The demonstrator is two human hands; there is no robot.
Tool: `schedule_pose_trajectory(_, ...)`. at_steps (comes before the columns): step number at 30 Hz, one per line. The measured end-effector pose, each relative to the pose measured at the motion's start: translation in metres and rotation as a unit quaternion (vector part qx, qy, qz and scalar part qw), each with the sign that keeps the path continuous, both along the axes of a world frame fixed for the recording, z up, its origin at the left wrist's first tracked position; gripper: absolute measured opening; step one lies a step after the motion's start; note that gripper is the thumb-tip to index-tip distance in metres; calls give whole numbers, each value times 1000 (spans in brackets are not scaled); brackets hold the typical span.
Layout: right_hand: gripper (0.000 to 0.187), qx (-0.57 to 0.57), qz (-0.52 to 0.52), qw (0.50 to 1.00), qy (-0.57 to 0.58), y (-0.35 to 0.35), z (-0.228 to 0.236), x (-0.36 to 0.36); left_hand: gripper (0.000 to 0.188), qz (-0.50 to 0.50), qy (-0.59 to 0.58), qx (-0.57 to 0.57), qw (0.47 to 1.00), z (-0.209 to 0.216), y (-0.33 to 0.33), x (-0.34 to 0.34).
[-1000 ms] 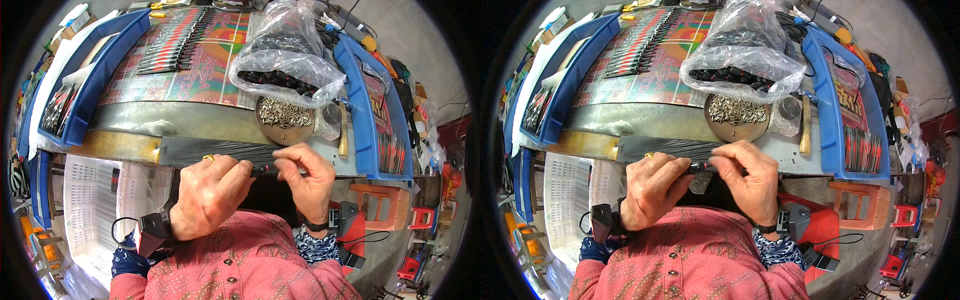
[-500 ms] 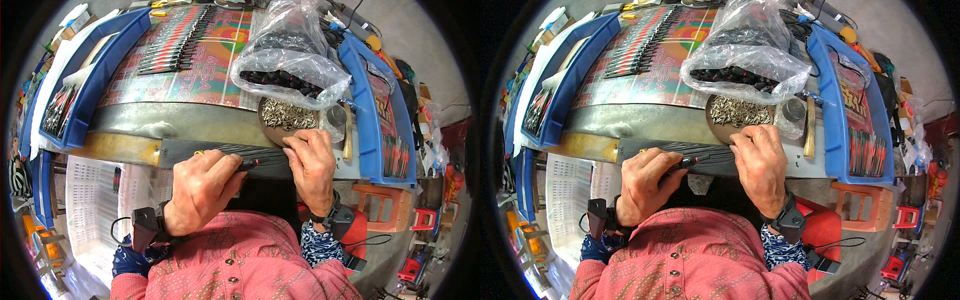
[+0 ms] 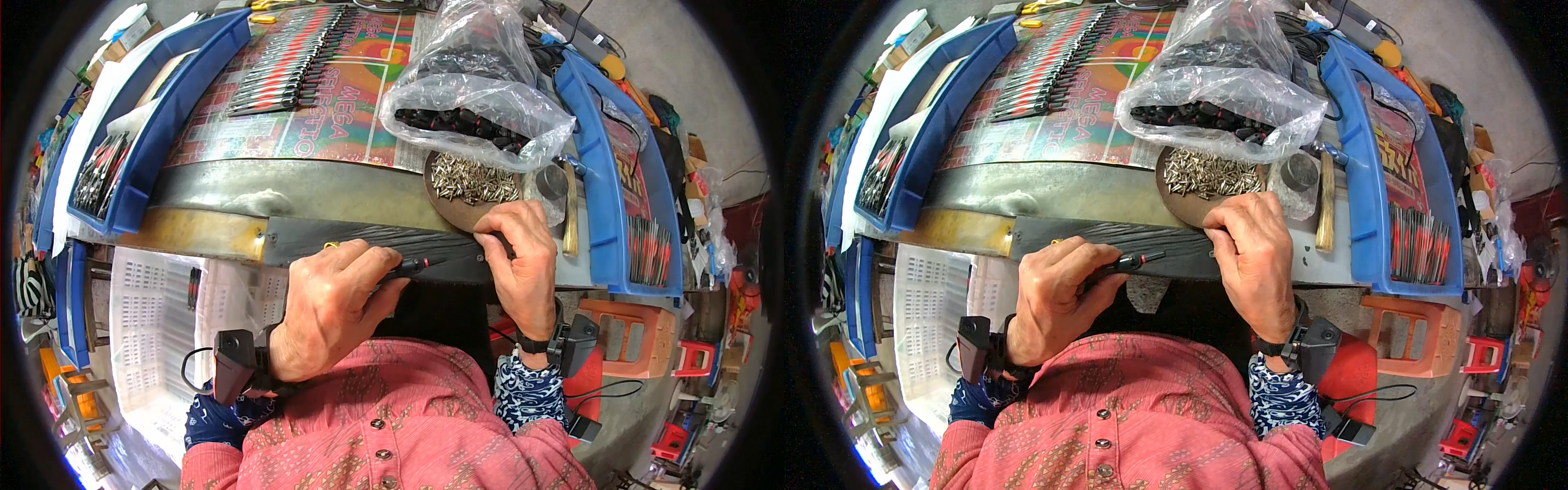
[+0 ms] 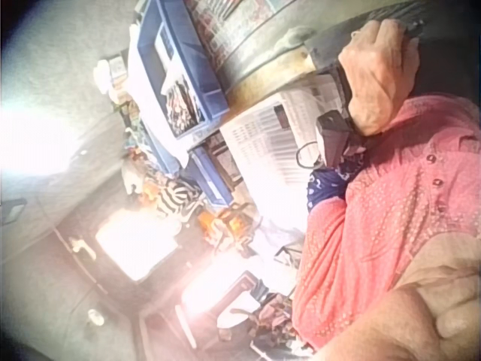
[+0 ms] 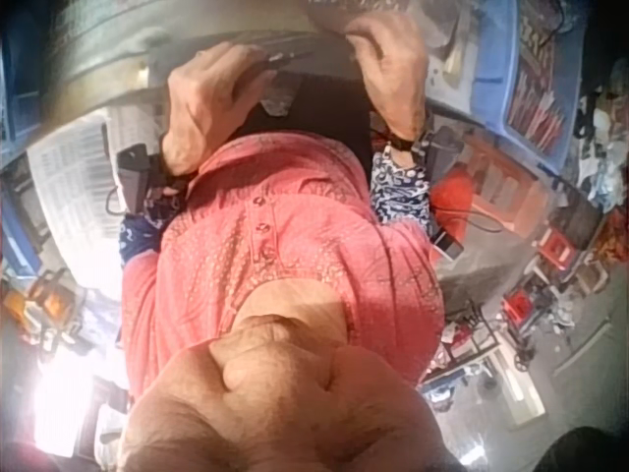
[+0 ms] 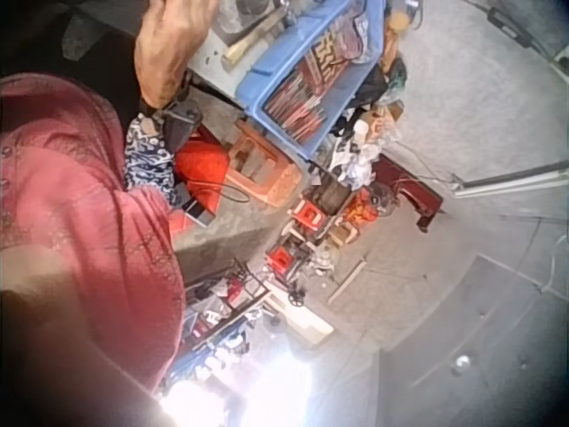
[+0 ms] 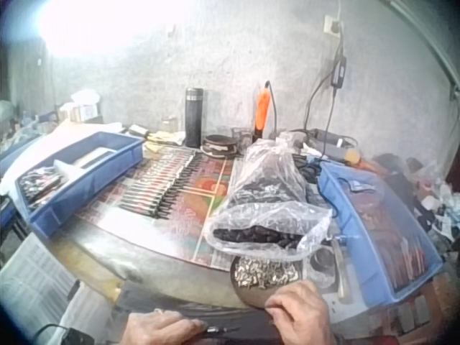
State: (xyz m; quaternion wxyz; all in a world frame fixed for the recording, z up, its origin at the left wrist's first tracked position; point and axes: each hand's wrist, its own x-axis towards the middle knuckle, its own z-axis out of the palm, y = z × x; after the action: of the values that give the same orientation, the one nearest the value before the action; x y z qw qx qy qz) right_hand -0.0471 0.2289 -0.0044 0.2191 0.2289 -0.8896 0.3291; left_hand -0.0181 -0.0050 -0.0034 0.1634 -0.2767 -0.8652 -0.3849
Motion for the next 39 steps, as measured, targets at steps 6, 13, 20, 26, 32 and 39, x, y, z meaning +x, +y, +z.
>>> schedule_pose_trajectory(6, 13, -136, 31, 990, -32, -13, 4, 23, 23, -11, -23, 9, 1000, 4, 3, 4)
schedule_pose_trajectory(13, 12, -331, 123, 928, -123, -33, -5, 38, 23, -16, -31, 10, 999, 10, 6, 11)
schedule_pose_trajectory(20, 10, -367, 156, 904, -156, -36, -9, 39, 26, -19, -21, 9, 1000, 11, 6, 15)
schedule_pose_trajectory(26, 10, -354, 145, 912, -151, -37, -12, 41, 23, -10, -18, 3, 1000, 8, 8, 16)
schedule_pose_trajectory(32, 11, -332, 131, 923, -146, -37, -14, 41, 22, -9, -7, -3, 1000, 6, 8, 16)
schedule_pose_trajectory(39, 12, -291, 115, 943, -112, -37, -15, 41, 20, -6, 13, -17, 1000, 4, 10, 15)
